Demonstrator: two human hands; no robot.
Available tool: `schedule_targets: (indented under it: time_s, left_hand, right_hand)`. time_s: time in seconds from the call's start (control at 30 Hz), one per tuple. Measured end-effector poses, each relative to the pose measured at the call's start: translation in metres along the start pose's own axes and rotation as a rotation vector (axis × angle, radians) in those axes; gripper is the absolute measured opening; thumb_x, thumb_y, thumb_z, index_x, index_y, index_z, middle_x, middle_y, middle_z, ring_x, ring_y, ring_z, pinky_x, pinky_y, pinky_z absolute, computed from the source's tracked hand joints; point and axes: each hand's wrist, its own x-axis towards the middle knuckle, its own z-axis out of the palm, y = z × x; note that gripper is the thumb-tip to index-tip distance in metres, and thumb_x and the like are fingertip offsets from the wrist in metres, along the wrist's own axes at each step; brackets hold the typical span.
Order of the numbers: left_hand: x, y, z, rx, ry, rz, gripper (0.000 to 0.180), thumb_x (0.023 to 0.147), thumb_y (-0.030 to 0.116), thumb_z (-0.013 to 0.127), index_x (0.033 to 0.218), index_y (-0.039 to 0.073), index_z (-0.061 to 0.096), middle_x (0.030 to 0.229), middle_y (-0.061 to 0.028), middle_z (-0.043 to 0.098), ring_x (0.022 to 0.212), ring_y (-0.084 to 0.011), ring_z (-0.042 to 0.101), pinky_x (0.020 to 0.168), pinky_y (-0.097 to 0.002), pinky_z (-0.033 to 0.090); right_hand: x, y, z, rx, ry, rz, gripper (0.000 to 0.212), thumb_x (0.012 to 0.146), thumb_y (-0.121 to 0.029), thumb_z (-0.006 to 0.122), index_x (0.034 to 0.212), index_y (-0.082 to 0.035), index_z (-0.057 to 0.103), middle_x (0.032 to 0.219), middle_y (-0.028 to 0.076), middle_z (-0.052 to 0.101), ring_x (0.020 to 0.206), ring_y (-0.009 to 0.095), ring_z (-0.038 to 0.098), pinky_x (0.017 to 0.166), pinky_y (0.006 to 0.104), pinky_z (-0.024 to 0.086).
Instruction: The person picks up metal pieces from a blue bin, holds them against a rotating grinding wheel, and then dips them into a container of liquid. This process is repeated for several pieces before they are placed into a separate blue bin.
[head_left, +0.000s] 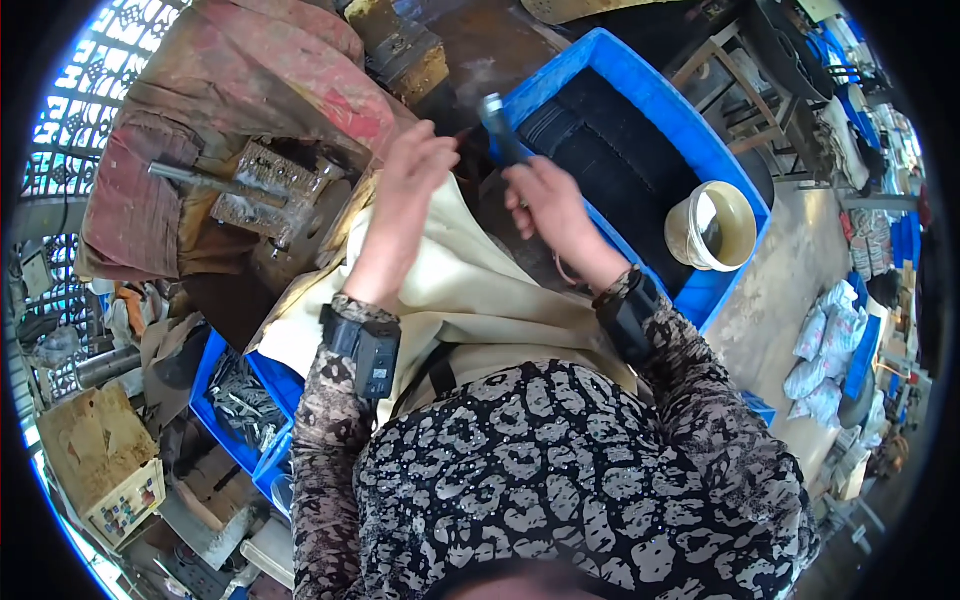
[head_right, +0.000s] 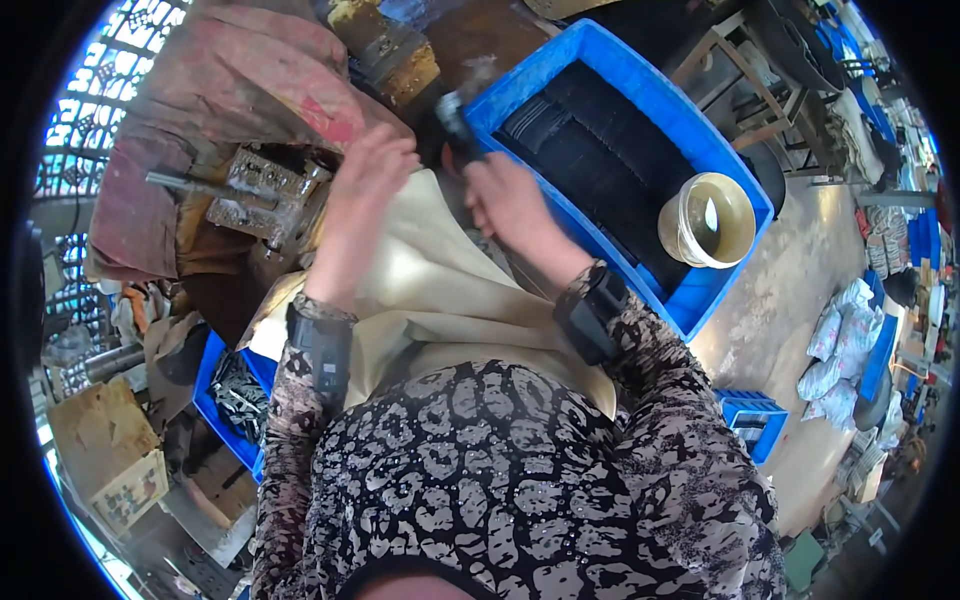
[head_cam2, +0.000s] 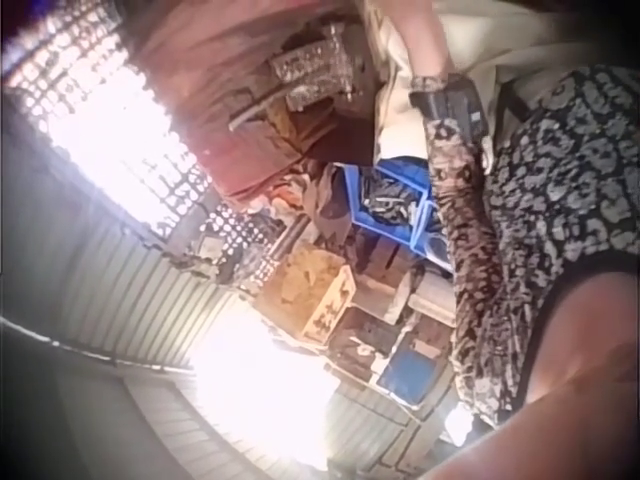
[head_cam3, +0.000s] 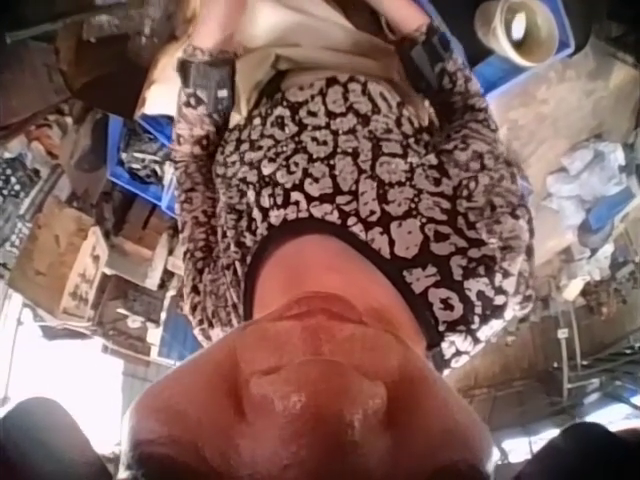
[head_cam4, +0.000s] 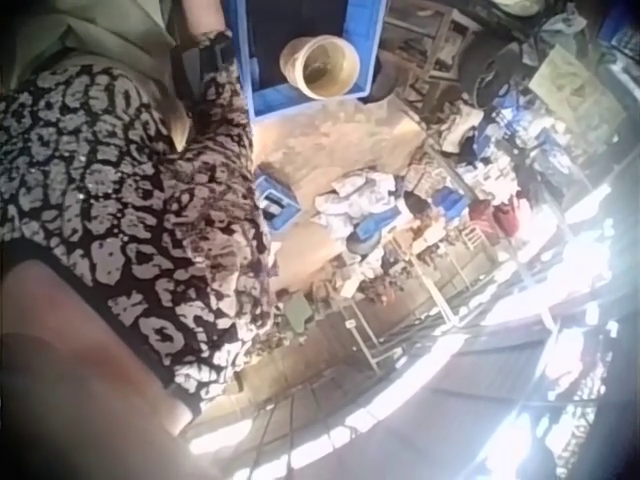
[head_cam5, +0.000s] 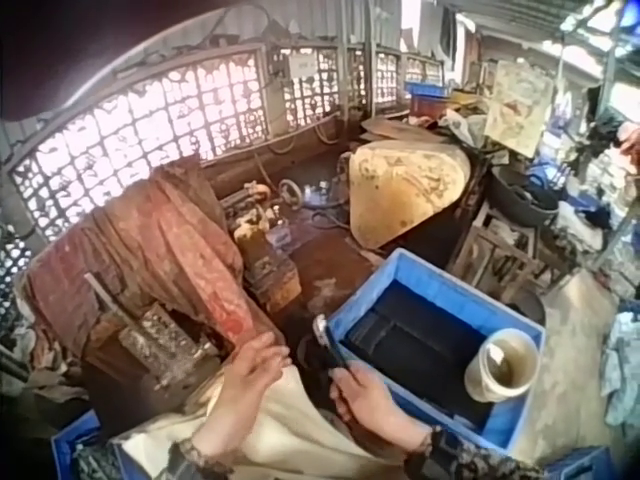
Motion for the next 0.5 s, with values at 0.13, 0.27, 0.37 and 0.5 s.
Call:
schedule_targets:
  time_s: [0.13, 0.27, 0.37, 0.5]
  left_hand:
    - [-0.003, 0.006, -0.045, 0.188, 0.279, 0.285, 0.027, 0.095, 0.009, 0.056, 0.121, 0.001, 0.058, 0.109, -0.0075, 0.064, 0.101, -0.0142, 0.06, 0.093, -0.0263, 0.046]
    - [-0.009, 0.004, -0.099, 0.466, 0.443, 0.392, 0.028, 0.095, 0.008, 0.057, 0.121, -0.001, 0.058, 0.11, -0.0074, 0.064, 0.101, -0.0137, 0.06, 0.092, -0.0271, 0.046]
    - [-0.014, -0.006, -0.129, 0.702, 0.537, 0.43, 0.027, 0.095, 0.008, 0.057, 0.119, -0.003, 0.059, 0.11, -0.0081, 0.064, 0.101, -0.0141, 0.061, 0.092, -0.0276, 0.047]
    - [-0.011, -0.024, -0.141, 0.752, 0.563, 0.454, 0.026, 0.095, 0.009, 0.057, 0.117, -0.003, 0.06, 0.109, -0.0099, 0.065, 0.099, -0.0162, 0.062, 0.09, -0.0287, 0.048]
  right_hand:
    - [0.053, 0.029, -0.067, 0.104, 0.325, 0.139, 0.024, 0.096, -0.025, 0.051, 0.081, -0.006, 0.053, 0.066, 0.003, 0.054, 0.047, 0.01, 0.048, 0.042, 0.0239, 0.041]
    - [0.103, 0.083, -0.14, 0.07, 0.473, 0.397, 0.025, 0.097, -0.023, 0.047, 0.08, -0.006, 0.054, 0.065, 0.005, 0.056, 0.048, 0.014, 0.051, 0.043, 0.0282, 0.044]
    - [0.13, 0.105, -0.15, 0.049, 0.559, 0.486, 0.026, 0.097, -0.024, 0.047, 0.081, -0.006, 0.055, 0.065, 0.006, 0.057, 0.05, 0.016, 0.054, 0.043, 0.0307, 0.046]
    - [0.149, 0.117, -0.147, 0.087, 0.642, 0.591, 0.025, 0.096, -0.019, 0.044, 0.08, -0.006, 0.057, 0.068, 0.009, 0.062, 0.055, 0.021, 0.06, 0.044, 0.0348, 0.049]
